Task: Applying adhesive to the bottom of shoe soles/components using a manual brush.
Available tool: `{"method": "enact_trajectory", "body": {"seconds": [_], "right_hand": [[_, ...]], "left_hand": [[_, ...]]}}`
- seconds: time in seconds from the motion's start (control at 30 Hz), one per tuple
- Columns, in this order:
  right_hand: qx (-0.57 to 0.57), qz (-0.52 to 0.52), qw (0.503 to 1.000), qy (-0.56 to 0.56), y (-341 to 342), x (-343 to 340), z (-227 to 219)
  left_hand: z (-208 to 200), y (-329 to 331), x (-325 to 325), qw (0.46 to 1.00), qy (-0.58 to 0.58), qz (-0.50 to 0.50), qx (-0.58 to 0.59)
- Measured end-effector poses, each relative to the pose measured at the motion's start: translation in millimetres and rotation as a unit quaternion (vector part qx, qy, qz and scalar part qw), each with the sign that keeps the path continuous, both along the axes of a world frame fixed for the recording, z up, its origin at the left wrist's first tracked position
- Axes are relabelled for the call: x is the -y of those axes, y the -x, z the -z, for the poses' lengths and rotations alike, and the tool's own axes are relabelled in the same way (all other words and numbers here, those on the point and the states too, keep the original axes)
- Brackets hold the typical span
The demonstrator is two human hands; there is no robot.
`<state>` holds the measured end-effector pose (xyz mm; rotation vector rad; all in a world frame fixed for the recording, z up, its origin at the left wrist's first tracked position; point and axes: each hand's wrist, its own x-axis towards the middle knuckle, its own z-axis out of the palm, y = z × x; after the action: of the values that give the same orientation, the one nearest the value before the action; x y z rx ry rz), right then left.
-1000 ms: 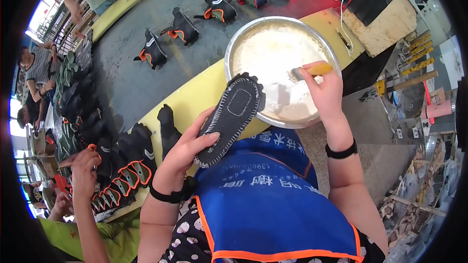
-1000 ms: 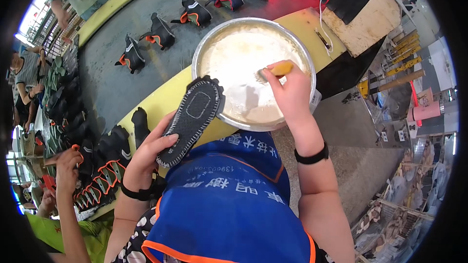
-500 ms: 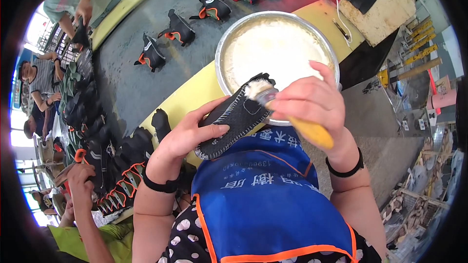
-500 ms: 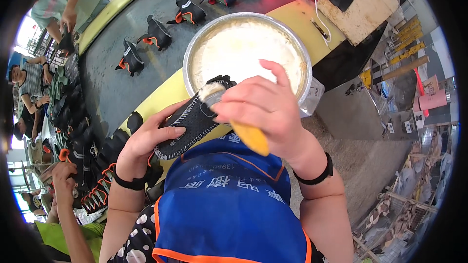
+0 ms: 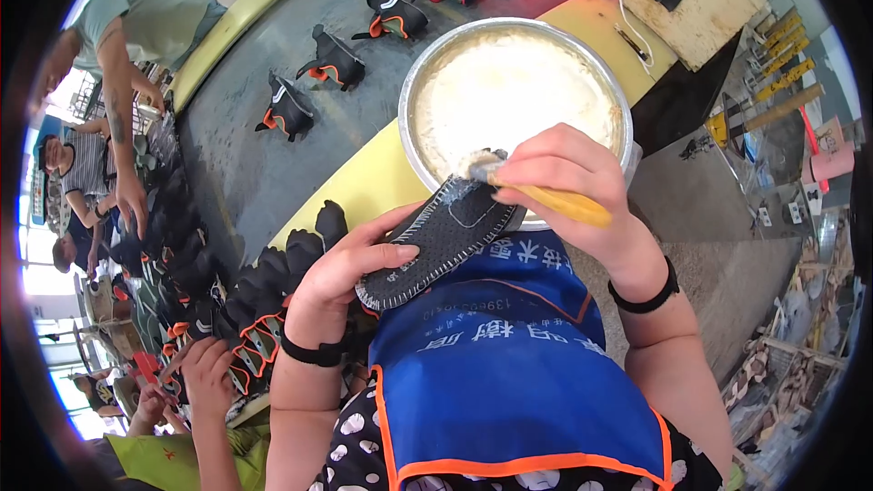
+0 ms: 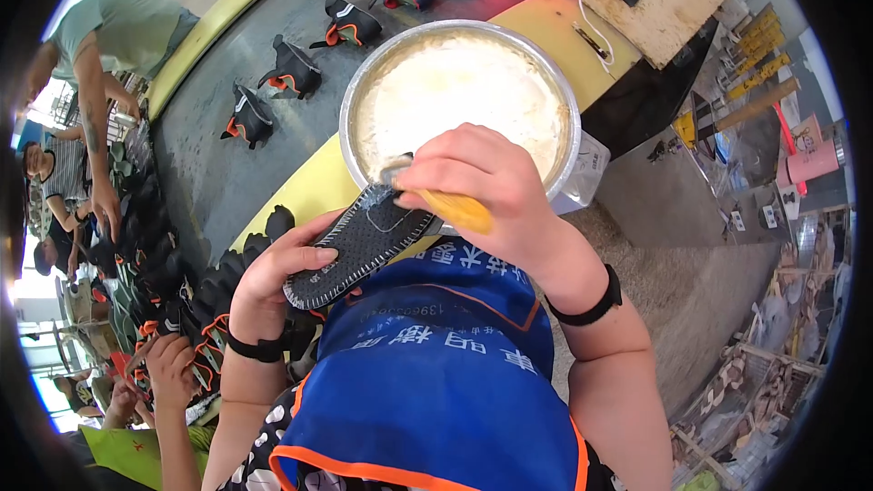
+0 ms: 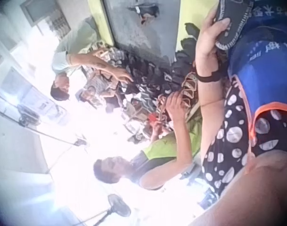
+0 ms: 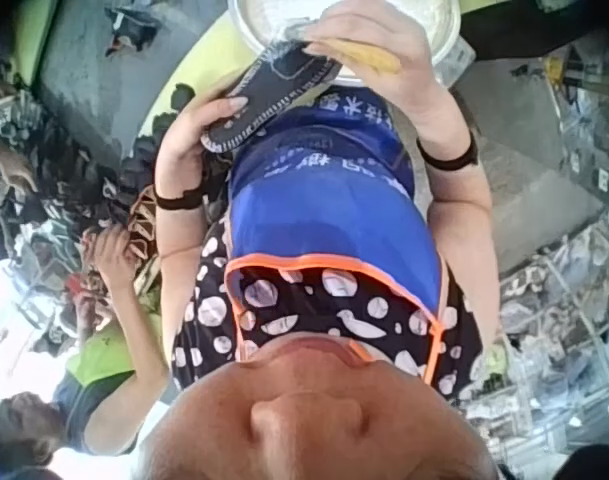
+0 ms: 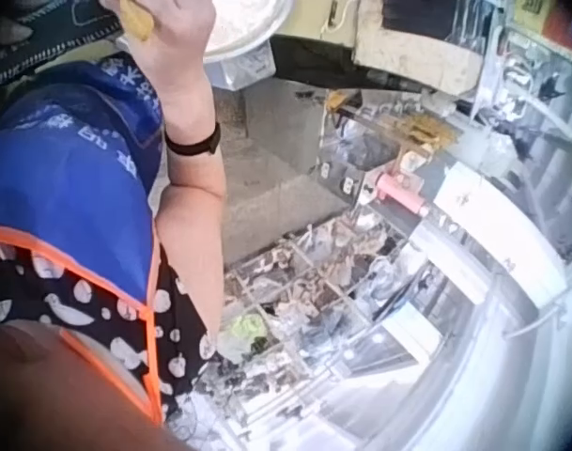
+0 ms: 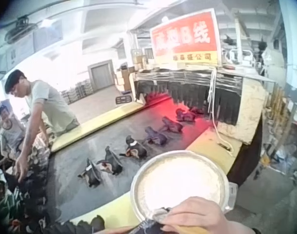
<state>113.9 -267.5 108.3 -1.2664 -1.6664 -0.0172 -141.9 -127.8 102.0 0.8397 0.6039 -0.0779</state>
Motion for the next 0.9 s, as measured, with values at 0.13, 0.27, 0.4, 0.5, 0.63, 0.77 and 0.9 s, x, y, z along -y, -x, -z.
{"method": "enact_trajectory", "body": {"seconds": [0.13,0.27,0.4,0.5,0.63,0.77,0.9], "right_hand": [[-0.109,0.105,0.987,0.052,-1,0,1],[-0.140,0.132,0.981,-0.032,9,1,1],[-0.203,0.128,0.970,0.045,24,-1,3],[-0.127,0.232,0.956,0.124,21,3,-1],[-0.246,0.147,0.958,0.012,25,-1,0],[-0.279,0.132,0.951,0.027,37,-2,3],[-0.247,0.146,0.956,0.065,49,9,-2]], "left_hand": [[-1,3,5,0.998,-0.062,-0.012,0.012],[1,5,15,0.991,-0.121,-0.050,0.021],[6,4,24,0.980,-0.186,-0.053,0.044],[8,3,28,0.973,-0.215,-0.075,0.050],[9,2,32,0.969,-0.226,-0.087,0.056],[10,2,35,0.962,-0.238,-0.103,0.080],[9,5,37,0.962,-0.216,-0.162,0.043]]}}
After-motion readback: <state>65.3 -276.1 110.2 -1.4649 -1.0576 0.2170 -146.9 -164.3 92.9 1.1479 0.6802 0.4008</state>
